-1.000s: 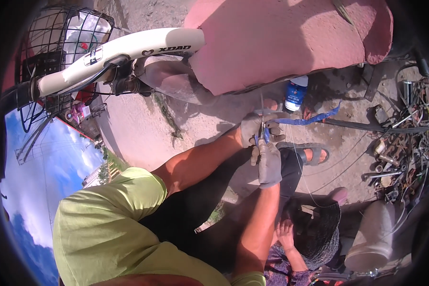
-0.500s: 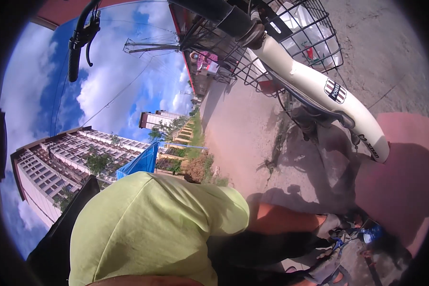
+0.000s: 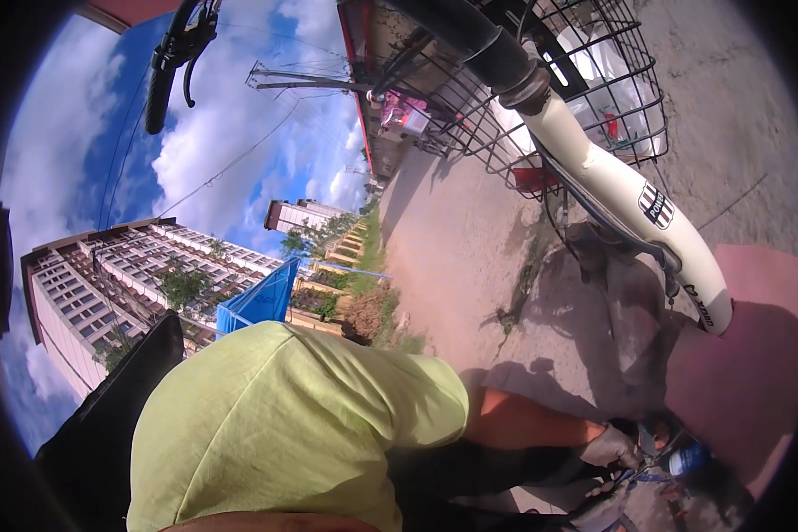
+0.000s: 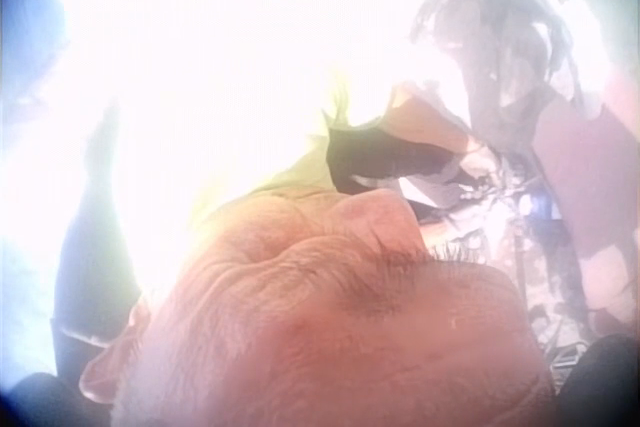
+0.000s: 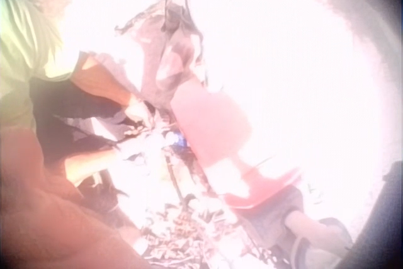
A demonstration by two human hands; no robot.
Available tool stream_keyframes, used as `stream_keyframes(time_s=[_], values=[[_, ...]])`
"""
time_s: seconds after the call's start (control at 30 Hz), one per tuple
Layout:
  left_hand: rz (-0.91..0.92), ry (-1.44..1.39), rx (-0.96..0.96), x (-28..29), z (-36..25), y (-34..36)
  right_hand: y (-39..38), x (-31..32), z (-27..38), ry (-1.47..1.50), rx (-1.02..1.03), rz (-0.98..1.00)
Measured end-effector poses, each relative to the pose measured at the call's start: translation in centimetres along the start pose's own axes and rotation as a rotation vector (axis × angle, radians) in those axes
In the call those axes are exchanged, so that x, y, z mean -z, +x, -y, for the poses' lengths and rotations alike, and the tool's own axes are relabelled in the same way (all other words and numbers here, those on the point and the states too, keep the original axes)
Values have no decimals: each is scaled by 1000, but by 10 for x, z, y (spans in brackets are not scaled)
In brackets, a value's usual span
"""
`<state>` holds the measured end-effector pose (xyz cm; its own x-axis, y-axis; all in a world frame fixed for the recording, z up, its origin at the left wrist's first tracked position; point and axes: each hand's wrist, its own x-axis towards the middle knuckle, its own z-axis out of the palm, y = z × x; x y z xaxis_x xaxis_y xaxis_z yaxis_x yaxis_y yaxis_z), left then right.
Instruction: The person works on the internal components of an electric bicycle, using a screwdriver to remove screws from the battery compartment and handling various wires.
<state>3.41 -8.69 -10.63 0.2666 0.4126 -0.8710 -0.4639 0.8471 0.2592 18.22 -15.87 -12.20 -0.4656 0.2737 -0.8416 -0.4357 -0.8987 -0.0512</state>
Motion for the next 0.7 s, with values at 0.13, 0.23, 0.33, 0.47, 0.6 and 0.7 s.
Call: stream_keyframes(time_s=[0.13, 0.23, 0.33, 0.47, 0.6, 0.7], values=[[10, -7, 24, 3, -5, -3, 3, -8, -2, -8, 31, 3], [33, 1, 31, 1, -10, -1, -1, -8, -1, -7, 83, 2], [16, 15, 8, -4, -16, -12, -7, -23, -5, 107, 123, 53], [10, -33, 201, 10, -29, -19, -36, -43, 22, -140, 225, -161], [-32, 31, 241, 10, -35, -14, -60, -52, 41, -120, 233, -224], [83, 332, 221, 8, -46, -17, -57, -50, 37, -55, 211, -205]])
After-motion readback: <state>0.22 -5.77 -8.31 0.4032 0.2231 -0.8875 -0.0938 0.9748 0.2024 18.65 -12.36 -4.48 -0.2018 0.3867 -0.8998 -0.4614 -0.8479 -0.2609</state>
